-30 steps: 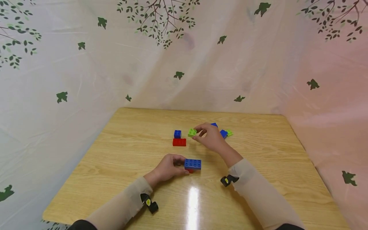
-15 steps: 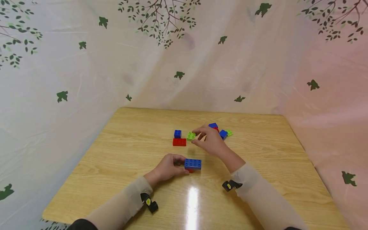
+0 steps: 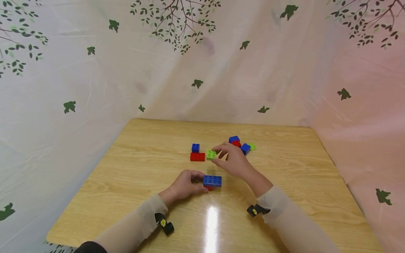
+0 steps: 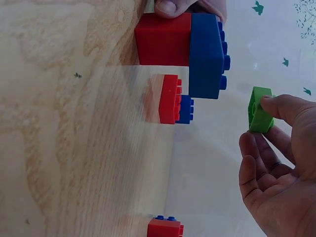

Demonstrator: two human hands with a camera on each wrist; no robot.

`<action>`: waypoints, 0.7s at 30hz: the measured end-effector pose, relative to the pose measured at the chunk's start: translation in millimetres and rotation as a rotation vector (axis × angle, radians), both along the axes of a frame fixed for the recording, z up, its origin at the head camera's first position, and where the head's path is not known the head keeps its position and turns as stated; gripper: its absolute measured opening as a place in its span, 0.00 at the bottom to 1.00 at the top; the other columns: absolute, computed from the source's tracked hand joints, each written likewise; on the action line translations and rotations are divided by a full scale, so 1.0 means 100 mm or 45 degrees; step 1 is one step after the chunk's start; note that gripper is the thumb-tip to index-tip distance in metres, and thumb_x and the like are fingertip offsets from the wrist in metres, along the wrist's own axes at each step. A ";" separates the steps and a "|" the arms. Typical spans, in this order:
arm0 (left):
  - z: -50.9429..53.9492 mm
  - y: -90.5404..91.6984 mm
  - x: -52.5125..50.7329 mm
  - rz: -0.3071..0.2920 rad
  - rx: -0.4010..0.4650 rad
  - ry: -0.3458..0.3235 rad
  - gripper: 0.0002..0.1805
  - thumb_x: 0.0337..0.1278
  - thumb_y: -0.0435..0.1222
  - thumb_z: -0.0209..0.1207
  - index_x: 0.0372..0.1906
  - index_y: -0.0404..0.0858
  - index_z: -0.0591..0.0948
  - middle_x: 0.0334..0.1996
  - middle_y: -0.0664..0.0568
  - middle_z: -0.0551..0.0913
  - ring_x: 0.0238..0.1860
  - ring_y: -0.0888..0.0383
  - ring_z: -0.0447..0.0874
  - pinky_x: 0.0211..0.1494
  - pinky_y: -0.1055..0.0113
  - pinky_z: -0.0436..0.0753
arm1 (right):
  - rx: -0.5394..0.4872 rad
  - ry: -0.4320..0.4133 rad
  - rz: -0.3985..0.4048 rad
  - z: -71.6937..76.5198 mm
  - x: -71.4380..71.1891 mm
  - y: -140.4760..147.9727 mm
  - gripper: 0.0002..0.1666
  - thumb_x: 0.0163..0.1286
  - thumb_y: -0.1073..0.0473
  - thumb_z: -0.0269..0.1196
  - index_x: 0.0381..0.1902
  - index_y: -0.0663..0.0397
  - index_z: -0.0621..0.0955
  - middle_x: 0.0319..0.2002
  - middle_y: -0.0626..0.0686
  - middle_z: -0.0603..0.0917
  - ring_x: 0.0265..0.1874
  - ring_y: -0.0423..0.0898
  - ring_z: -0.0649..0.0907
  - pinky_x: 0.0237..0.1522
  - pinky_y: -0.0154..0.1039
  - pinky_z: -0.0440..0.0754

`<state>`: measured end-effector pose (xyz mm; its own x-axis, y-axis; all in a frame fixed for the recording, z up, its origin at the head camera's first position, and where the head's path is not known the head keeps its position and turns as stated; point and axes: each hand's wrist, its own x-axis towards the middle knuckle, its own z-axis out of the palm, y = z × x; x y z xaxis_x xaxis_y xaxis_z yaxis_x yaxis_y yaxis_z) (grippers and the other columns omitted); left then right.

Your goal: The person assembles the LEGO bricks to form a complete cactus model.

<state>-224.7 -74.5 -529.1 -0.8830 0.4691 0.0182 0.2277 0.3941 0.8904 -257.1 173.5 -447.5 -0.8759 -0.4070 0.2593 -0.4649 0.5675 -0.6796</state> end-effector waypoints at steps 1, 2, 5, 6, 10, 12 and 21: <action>0.00 0.00 0.00 0.001 0.003 -0.002 0.18 0.51 0.39 0.80 0.48 0.46 0.91 0.40 0.65 0.90 0.42 0.66 0.87 0.51 0.67 0.85 | -0.006 -0.005 0.001 0.00 0.01 0.00 0.21 0.69 0.53 0.74 0.58 0.43 0.86 0.48 0.44 0.83 0.42 0.43 0.84 0.41 0.45 0.83; 0.00 0.00 0.00 0.002 0.004 -0.002 0.18 0.51 0.39 0.80 0.48 0.46 0.91 0.40 0.65 0.90 0.42 0.66 0.88 0.51 0.67 0.85 | -0.010 -0.008 0.001 -0.01 0.02 0.00 0.20 0.69 0.54 0.74 0.58 0.43 0.86 0.48 0.44 0.83 0.42 0.43 0.84 0.41 0.45 0.83; -0.01 0.00 0.00 0.004 0.016 -0.006 0.18 0.51 0.39 0.81 0.48 0.46 0.91 0.40 0.65 0.90 0.42 0.66 0.88 0.51 0.68 0.85 | -0.022 -0.015 0.005 -0.03 0.05 -0.01 0.20 0.68 0.55 0.75 0.57 0.44 0.86 0.47 0.44 0.83 0.42 0.44 0.84 0.41 0.44 0.83; -0.01 0.00 0.00 0.005 0.021 -0.008 0.18 0.50 0.39 0.81 0.48 0.46 0.91 0.40 0.65 0.90 0.42 0.66 0.88 0.51 0.68 0.85 | -0.023 -0.014 0.006 -0.03 0.06 -0.01 0.20 0.68 0.55 0.75 0.57 0.44 0.86 0.47 0.44 0.83 0.42 0.45 0.84 0.41 0.44 0.83; -0.02 0.00 0.00 0.007 0.031 -0.015 0.17 0.51 0.39 0.81 0.47 0.47 0.91 0.40 0.65 0.90 0.43 0.66 0.88 0.51 0.67 0.85 | -0.039 -0.009 0.010 -0.02 0.10 -0.02 0.20 0.67 0.54 0.76 0.56 0.45 0.86 0.47 0.44 0.84 0.42 0.47 0.85 0.40 0.43 0.83; -0.02 0.00 0.00 0.006 0.032 -0.016 0.17 0.51 0.39 0.81 0.47 0.47 0.91 0.40 0.65 0.90 0.43 0.66 0.88 0.51 0.67 0.85 | -0.042 -0.012 0.016 -0.02 0.13 -0.02 0.21 0.66 0.54 0.77 0.56 0.45 0.86 0.47 0.44 0.84 0.42 0.48 0.85 0.40 0.44 0.83; -0.01 -0.01 -0.01 -0.004 0.010 -0.015 0.17 0.52 0.40 0.80 0.48 0.47 0.91 0.40 0.65 0.90 0.43 0.66 0.88 0.53 0.66 0.85 | -0.038 -0.038 0.053 -0.06 0.18 -0.05 0.20 0.65 0.54 0.78 0.54 0.43 0.87 0.46 0.41 0.84 0.40 0.42 0.84 0.41 0.43 0.83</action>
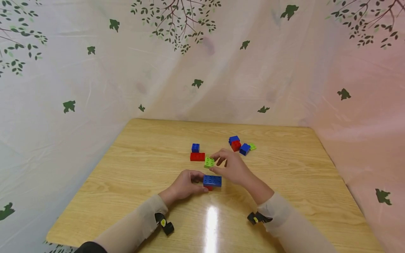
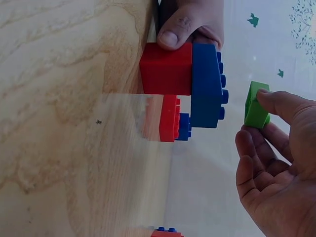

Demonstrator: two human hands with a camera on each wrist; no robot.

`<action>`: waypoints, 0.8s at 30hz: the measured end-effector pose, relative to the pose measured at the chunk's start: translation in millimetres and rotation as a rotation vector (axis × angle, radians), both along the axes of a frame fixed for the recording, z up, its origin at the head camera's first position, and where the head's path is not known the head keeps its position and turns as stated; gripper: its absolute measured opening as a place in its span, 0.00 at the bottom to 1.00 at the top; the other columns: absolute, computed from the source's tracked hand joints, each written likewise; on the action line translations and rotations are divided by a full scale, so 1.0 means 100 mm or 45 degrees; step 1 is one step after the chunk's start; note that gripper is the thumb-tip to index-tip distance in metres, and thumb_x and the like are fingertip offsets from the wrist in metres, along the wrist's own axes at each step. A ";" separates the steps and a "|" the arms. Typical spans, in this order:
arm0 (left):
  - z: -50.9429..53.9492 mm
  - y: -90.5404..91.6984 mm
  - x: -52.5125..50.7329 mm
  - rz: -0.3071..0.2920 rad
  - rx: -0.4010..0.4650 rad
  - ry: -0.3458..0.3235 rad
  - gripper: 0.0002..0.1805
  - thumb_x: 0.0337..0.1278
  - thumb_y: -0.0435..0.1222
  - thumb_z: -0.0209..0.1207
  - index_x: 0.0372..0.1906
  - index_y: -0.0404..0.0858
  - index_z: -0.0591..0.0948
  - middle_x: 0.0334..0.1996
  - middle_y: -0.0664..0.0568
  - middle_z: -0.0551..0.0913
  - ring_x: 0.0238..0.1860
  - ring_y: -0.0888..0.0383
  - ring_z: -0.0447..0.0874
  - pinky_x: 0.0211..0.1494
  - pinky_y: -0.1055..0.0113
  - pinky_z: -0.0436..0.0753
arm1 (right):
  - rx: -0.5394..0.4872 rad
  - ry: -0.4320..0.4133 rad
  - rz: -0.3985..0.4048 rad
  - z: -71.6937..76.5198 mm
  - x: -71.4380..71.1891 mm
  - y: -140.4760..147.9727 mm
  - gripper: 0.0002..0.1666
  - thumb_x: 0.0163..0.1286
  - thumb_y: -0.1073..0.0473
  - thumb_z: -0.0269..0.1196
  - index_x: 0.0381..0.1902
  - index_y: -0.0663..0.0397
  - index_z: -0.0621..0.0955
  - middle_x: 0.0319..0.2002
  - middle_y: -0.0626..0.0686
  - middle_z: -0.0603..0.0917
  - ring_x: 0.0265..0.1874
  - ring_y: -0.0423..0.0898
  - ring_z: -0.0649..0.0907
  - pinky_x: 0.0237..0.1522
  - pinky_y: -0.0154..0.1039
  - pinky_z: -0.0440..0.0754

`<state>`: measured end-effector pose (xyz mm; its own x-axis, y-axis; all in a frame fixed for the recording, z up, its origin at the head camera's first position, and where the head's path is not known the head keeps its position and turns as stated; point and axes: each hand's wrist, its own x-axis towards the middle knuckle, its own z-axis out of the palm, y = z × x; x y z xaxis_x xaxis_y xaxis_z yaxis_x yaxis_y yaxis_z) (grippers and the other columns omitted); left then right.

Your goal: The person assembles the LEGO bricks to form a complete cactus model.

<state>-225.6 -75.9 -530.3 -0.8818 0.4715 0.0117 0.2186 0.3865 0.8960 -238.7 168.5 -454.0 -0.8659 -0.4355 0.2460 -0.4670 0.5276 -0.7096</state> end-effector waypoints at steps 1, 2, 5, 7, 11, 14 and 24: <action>0.00 0.00 0.00 0.000 -0.007 0.004 0.17 0.52 0.41 0.80 0.48 0.47 0.90 0.40 0.65 0.90 0.43 0.66 0.88 0.53 0.67 0.85 | -0.003 0.008 0.010 -0.01 0.00 0.00 0.20 0.65 0.54 0.78 0.54 0.43 0.87 0.46 0.41 0.84 0.40 0.41 0.84 0.40 0.42 0.83; 0.00 0.00 0.00 -0.001 -0.012 0.009 0.17 0.52 0.41 0.80 0.48 0.47 0.90 0.40 0.65 0.90 0.43 0.66 0.88 0.53 0.67 0.85 | -0.005 0.017 0.019 -0.01 0.00 0.00 0.20 0.65 0.54 0.77 0.55 0.44 0.87 0.46 0.41 0.85 0.40 0.41 0.84 0.40 0.42 0.83; 0.01 0.00 0.00 -0.001 -0.024 0.024 0.17 0.52 0.41 0.80 0.48 0.47 0.90 0.40 0.65 0.90 0.43 0.66 0.87 0.52 0.67 0.85 | -0.012 0.037 0.034 -0.03 0.01 0.00 0.21 0.65 0.55 0.77 0.55 0.45 0.88 0.46 0.41 0.86 0.40 0.42 0.84 0.38 0.41 0.84; 0.00 0.00 0.00 0.001 -0.026 0.028 0.17 0.52 0.41 0.80 0.48 0.46 0.91 0.40 0.65 0.90 0.43 0.66 0.87 0.52 0.67 0.85 | -0.012 0.042 0.042 -0.05 0.02 0.00 0.21 0.65 0.55 0.77 0.56 0.46 0.87 0.47 0.41 0.86 0.40 0.43 0.84 0.39 0.41 0.83; 0.00 0.01 0.00 0.000 -0.023 0.028 0.17 0.52 0.40 0.80 0.48 0.45 0.91 0.40 0.65 0.90 0.42 0.67 0.88 0.51 0.68 0.85 | -0.004 0.006 0.040 -0.06 0.04 0.00 0.20 0.65 0.54 0.77 0.55 0.44 0.88 0.47 0.39 0.86 0.40 0.43 0.84 0.39 0.41 0.83; 0.00 0.01 0.00 -0.006 -0.018 0.034 0.17 0.52 0.40 0.80 0.47 0.45 0.91 0.40 0.65 0.90 0.43 0.66 0.88 0.51 0.68 0.85 | 0.005 -0.011 0.045 -0.06 0.07 -0.01 0.20 0.66 0.54 0.77 0.55 0.43 0.88 0.46 0.38 0.85 0.40 0.41 0.84 0.40 0.41 0.83; -0.01 0.00 -0.02 -0.019 -0.032 0.065 0.17 0.52 0.41 0.80 0.47 0.46 0.91 0.40 0.65 0.90 0.44 0.67 0.87 0.51 0.67 0.85 | 0.031 -0.050 0.063 -0.08 0.13 -0.01 0.19 0.66 0.51 0.77 0.55 0.40 0.88 0.44 0.37 0.84 0.41 0.40 0.83 0.42 0.41 0.83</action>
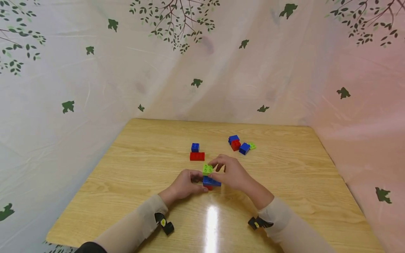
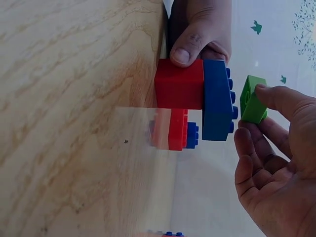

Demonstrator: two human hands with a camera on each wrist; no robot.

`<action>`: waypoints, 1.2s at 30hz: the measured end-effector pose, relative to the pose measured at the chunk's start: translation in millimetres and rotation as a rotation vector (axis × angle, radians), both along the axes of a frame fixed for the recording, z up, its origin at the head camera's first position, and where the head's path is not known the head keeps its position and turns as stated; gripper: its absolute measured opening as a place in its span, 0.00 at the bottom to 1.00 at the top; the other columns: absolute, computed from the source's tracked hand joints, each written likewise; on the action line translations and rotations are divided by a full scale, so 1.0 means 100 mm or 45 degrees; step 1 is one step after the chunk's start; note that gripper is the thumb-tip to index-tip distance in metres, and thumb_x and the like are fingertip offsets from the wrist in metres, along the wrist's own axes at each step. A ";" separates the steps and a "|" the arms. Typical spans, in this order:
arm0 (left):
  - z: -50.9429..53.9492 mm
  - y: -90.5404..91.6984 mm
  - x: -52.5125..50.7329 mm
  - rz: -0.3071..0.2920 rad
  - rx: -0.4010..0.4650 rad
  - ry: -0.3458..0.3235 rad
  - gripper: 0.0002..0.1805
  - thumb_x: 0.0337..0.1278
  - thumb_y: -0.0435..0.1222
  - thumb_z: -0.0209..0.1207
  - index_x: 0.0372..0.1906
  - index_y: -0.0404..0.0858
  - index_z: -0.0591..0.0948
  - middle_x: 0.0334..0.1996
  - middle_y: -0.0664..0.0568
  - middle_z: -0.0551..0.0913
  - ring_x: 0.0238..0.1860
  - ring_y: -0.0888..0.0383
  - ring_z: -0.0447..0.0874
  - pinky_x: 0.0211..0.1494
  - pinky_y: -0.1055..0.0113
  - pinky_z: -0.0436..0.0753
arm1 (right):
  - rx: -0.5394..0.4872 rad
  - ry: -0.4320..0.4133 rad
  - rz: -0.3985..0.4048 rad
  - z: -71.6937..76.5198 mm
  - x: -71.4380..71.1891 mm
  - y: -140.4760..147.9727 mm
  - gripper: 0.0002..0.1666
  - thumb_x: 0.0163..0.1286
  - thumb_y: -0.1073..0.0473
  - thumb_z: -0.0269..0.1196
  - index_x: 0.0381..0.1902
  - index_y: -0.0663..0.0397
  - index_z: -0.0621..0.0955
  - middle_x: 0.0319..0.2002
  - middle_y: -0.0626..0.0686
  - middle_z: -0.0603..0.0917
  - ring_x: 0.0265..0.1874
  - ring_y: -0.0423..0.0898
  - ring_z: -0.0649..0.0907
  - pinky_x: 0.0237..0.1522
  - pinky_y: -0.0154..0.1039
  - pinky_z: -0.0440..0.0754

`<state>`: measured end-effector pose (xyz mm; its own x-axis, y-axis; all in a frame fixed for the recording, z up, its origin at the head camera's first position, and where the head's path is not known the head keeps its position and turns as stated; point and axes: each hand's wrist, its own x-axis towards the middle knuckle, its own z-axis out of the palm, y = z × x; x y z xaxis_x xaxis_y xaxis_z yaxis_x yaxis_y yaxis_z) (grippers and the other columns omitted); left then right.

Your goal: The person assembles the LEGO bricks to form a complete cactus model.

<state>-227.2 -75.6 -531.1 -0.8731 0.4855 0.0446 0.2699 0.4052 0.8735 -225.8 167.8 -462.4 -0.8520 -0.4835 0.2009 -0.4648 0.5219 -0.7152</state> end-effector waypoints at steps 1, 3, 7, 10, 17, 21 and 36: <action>0.00 0.00 0.00 0.002 0.000 -0.003 0.17 0.52 0.41 0.80 0.48 0.46 0.91 0.40 0.65 0.90 0.44 0.67 0.87 0.52 0.67 0.85 | 0.003 -0.004 -0.001 0.00 0.01 0.00 0.19 0.66 0.51 0.77 0.54 0.39 0.88 0.44 0.37 0.84 0.41 0.40 0.83 0.42 0.42 0.83; 0.01 0.00 0.01 0.009 0.008 -0.022 0.17 0.52 0.41 0.80 0.48 0.47 0.91 0.40 0.65 0.90 0.44 0.66 0.87 0.52 0.67 0.85 | 0.004 -0.016 0.002 -0.01 0.02 0.00 0.19 0.66 0.51 0.77 0.54 0.39 0.88 0.44 0.37 0.84 0.41 0.40 0.83 0.42 0.42 0.82; 0.02 0.00 0.02 0.034 0.018 -0.068 0.17 0.52 0.41 0.80 0.48 0.48 0.91 0.40 0.66 0.90 0.44 0.66 0.87 0.54 0.66 0.85 | 0.000 -0.023 0.010 -0.04 0.03 0.00 0.18 0.66 0.52 0.77 0.53 0.38 0.88 0.44 0.37 0.84 0.41 0.41 0.82 0.42 0.41 0.83; 0.02 0.00 0.02 0.035 0.025 -0.065 0.17 0.52 0.41 0.80 0.48 0.48 0.91 0.40 0.66 0.90 0.44 0.66 0.87 0.53 0.66 0.85 | -0.001 -0.018 0.014 -0.07 0.04 0.01 0.19 0.65 0.52 0.77 0.53 0.37 0.88 0.44 0.37 0.84 0.41 0.41 0.82 0.41 0.40 0.83; 0.01 0.00 0.02 0.027 0.036 -0.054 0.17 0.52 0.41 0.80 0.48 0.48 0.91 0.41 0.66 0.90 0.45 0.66 0.87 0.53 0.66 0.85 | 0.010 -0.028 0.021 -0.08 0.06 0.00 0.19 0.64 0.53 0.78 0.53 0.38 0.88 0.43 0.37 0.84 0.41 0.41 0.82 0.41 0.40 0.83; 0.03 0.00 0.02 0.028 0.031 -0.065 0.18 0.52 0.41 0.80 0.49 0.48 0.90 0.41 0.65 0.90 0.44 0.66 0.88 0.54 0.66 0.85 | 0.010 -0.037 0.013 -0.09 0.08 -0.01 0.19 0.64 0.53 0.78 0.53 0.38 0.88 0.43 0.36 0.84 0.42 0.41 0.82 0.41 0.40 0.82; 0.04 0.00 0.03 0.035 0.021 -0.071 0.17 0.51 0.40 0.80 0.48 0.48 0.90 0.41 0.66 0.90 0.44 0.66 0.87 0.54 0.66 0.85 | -0.024 -0.002 0.028 -0.14 0.11 -0.03 0.18 0.61 0.58 0.79 0.49 0.40 0.89 0.42 0.37 0.84 0.43 0.41 0.82 0.42 0.46 0.84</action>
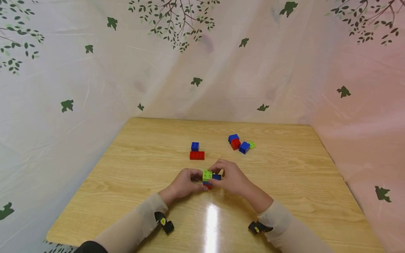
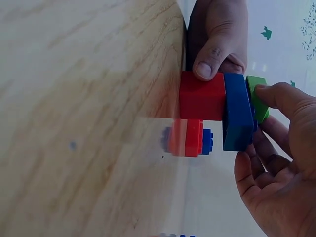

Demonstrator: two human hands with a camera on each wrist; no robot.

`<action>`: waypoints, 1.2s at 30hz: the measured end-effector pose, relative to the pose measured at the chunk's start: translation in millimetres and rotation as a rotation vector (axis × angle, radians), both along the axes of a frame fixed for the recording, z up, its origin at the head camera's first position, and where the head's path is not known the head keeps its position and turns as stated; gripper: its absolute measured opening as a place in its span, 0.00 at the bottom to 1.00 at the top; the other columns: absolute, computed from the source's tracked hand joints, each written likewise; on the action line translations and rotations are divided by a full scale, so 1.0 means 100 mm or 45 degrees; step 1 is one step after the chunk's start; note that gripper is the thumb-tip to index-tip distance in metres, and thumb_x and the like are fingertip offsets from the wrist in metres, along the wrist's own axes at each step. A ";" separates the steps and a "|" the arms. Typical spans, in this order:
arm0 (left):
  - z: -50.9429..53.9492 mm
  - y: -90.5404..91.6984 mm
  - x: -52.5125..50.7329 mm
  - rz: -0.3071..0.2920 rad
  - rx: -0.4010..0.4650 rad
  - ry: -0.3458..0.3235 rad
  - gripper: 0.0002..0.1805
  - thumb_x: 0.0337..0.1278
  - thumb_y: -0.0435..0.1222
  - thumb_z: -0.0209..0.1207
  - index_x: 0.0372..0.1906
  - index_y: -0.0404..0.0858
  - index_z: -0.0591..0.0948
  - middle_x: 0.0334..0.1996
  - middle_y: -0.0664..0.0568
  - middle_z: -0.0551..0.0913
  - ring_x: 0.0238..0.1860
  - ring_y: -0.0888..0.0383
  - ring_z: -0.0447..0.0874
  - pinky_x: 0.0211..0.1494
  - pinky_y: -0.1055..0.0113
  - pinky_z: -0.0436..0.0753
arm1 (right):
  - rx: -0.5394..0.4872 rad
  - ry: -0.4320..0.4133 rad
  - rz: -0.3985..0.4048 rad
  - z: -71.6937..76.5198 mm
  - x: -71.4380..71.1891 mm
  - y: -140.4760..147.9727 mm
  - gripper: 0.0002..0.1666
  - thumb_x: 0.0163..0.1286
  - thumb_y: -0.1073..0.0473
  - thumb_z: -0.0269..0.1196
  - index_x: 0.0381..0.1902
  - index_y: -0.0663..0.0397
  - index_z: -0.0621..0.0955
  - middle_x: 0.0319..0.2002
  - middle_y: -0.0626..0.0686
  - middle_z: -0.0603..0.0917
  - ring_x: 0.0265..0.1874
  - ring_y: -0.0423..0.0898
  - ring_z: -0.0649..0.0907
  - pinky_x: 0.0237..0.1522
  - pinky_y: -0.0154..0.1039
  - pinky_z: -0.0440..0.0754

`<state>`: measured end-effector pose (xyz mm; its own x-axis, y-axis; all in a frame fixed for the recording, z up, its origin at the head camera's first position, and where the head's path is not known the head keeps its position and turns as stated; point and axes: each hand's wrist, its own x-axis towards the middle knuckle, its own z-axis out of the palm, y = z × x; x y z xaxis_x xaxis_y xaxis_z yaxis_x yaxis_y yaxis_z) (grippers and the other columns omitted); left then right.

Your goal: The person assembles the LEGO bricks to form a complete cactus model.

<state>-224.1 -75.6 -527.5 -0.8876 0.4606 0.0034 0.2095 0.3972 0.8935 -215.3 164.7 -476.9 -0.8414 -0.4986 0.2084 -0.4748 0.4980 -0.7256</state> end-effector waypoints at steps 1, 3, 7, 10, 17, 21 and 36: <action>0.00 0.00 0.00 0.000 0.001 0.000 0.17 0.51 0.40 0.80 0.48 0.48 0.90 0.41 0.66 0.90 0.44 0.66 0.87 0.53 0.66 0.85 | 0.000 0.004 0.000 0.00 0.00 0.00 0.18 0.61 0.59 0.79 0.49 0.40 0.89 0.42 0.37 0.84 0.43 0.41 0.82 0.42 0.46 0.84; 0.00 0.00 0.00 0.001 0.002 -0.004 0.17 0.52 0.40 0.80 0.48 0.48 0.90 0.41 0.66 0.90 0.44 0.66 0.87 0.53 0.66 0.85 | 0.007 0.013 0.000 0.00 0.01 -0.01 0.18 0.61 0.59 0.79 0.49 0.41 0.89 0.42 0.37 0.84 0.43 0.41 0.82 0.42 0.47 0.84; 0.00 0.00 0.00 0.005 0.000 -0.012 0.17 0.52 0.40 0.80 0.48 0.48 0.90 0.41 0.66 0.90 0.45 0.66 0.87 0.54 0.66 0.85 | 0.031 0.038 -0.008 0.01 0.02 -0.03 0.18 0.61 0.58 0.80 0.48 0.41 0.90 0.41 0.36 0.83 0.43 0.40 0.82 0.43 0.47 0.84; 0.00 0.00 0.00 0.004 -0.001 -0.011 0.17 0.52 0.40 0.80 0.48 0.49 0.90 0.42 0.66 0.90 0.45 0.66 0.87 0.54 0.65 0.85 | 0.061 0.073 -0.015 0.02 0.03 -0.04 0.17 0.60 0.58 0.80 0.47 0.40 0.90 0.40 0.35 0.83 0.43 0.39 0.82 0.42 0.45 0.83; 0.01 0.00 0.00 0.002 -0.006 0.001 0.18 0.51 0.40 0.80 0.48 0.48 0.90 0.42 0.66 0.90 0.45 0.66 0.87 0.55 0.66 0.84 | 0.109 0.131 -0.021 0.02 0.01 -0.07 0.17 0.59 0.57 0.80 0.46 0.40 0.90 0.39 0.34 0.81 0.42 0.38 0.81 0.42 0.43 0.83; 0.02 -0.01 0.00 0.005 -0.015 0.011 0.18 0.51 0.40 0.80 0.49 0.49 0.90 0.42 0.66 0.89 0.45 0.66 0.87 0.55 0.65 0.84 | 0.088 0.126 -0.027 0.03 0.01 -0.08 0.17 0.57 0.58 0.81 0.45 0.41 0.90 0.38 0.34 0.81 0.42 0.38 0.82 0.41 0.43 0.83; -0.01 -0.01 0.01 0.002 -0.006 0.022 0.18 0.52 0.40 0.80 0.49 0.48 0.90 0.42 0.65 0.90 0.46 0.66 0.87 0.55 0.66 0.84 | 0.042 -0.184 -0.110 -0.05 0.02 -0.09 0.19 0.60 0.59 0.80 0.47 0.38 0.88 0.42 0.38 0.84 0.45 0.43 0.83 0.54 0.46 0.85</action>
